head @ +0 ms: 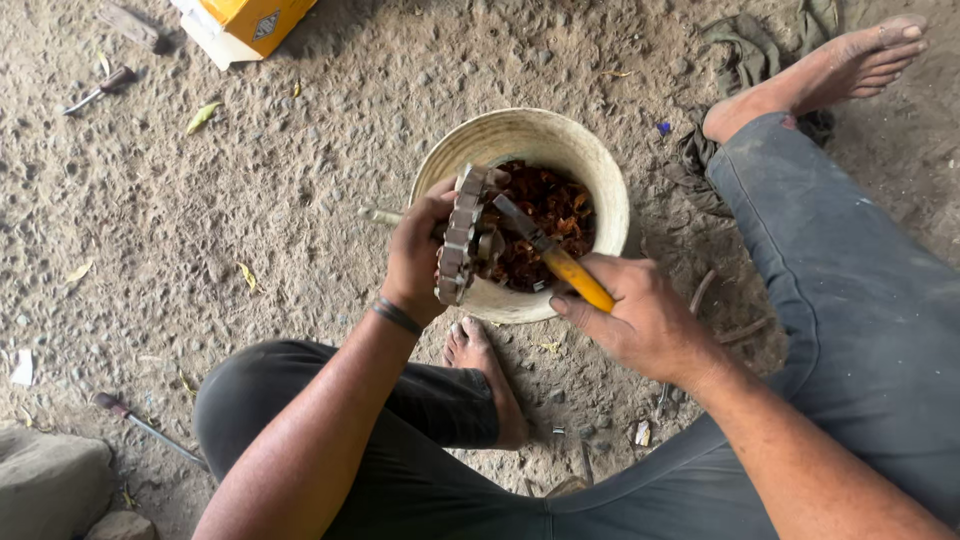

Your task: The person uses pliers and hands to remove copper wiring and disassemble the metal components of a fan or motor stator over a bucket.

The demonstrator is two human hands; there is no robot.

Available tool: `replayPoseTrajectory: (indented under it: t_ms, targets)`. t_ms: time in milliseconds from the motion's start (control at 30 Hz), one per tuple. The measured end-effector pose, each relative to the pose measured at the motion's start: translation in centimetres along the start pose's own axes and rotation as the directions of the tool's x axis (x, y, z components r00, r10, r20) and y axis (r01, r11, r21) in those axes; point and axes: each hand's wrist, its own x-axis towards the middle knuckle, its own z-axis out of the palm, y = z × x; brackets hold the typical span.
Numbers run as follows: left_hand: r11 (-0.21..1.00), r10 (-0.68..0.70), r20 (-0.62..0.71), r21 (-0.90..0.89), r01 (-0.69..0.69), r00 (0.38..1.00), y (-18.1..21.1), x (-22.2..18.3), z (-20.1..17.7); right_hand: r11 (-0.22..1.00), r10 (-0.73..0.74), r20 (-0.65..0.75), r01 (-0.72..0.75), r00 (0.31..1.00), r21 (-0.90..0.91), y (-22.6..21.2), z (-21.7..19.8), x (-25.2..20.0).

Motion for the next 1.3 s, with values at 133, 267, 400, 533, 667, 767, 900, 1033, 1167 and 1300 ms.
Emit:
replayPoseTrajectory:
  t_ms: [133, 267, 400, 533, 667, 767, 900, 1033, 1167, 1300]
  targets:
    - [0.956, 0.175, -0.036, 0.245, -0.161, 0.984, 0.1, -0.3, 0.3, 0.953, 0.062, 0.175, -0.111, 0.983, 0.281, -0.2, 0.5, -0.6]
    - [0.64, 0.492, 0.124, 0.619, -0.455, 0.862, -0.1, 0.1, 1.0, 0.782, -0.033, 0.199, -0.099, 0.979, 0.616, -1.2, 2.1, -1.9]
    - [0.53, 0.578, 0.14, 0.685, -0.5, 0.804, 0.0, -0.9, 2.1, 0.8, -0.171, 0.095, 0.082, 0.981, 0.595, -1.2, 2.7, -2.1]
    - [0.56, 0.549, 0.108, 0.688, -0.461, 0.829, 0.0, -1.3, 2.4, 0.695, -0.107, 0.132, -0.021, 0.985, 0.718, -0.6, 3.5, -2.4]
    - [0.504, 0.583, 0.149, 0.705, -0.5, 0.799, -1.1, 0.0, 1.4, 0.677, -0.137, 0.033, 0.069, 0.99, 0.733, 0.0, 4.6, -2.7]
    - [0.7, 0.375, 0.132, 0.608, -0.373, 0.918, -0.8, 1.6, -0.9, 0.938, -0.11, -0.064, 0.125, 0.992, 0.324, 1.3, 3.8, -0.8]
    - [0.922, -0.38, -0.113, 0.04, 0.386, 0.918, 0.9, 1.2, -4.0, 0.912, -0.411, -0.099, 0.408, 0.906, -0.049, 1.4, -0.2, 0.1]
    - [0.915, -0.354, -0.224, 0.117, 0.386, 0.908, 0.9, 1.3, -4.0, 0.903, -0.43, -0.057, 0.429, 0.901, -0.025, -0.4, -2.1, 0.4]
    - [0.959, -0.079, -0.09, 0.265, 0.1, 0.993, -0.2, 1.1, -3.0, 0.996, -0.081, 0.056, 0.083, 0.995, -0.024, 0.0, -1.6, 0.7]
    - [0.849, 0.324, -0.002, 0.441, -0.29, 0.946, -1.3, 0.5, -1.2, 0.906, 0.001, 0.168, -0.072, 0.986, 0.418, 0.0, 2.3, 0.0]
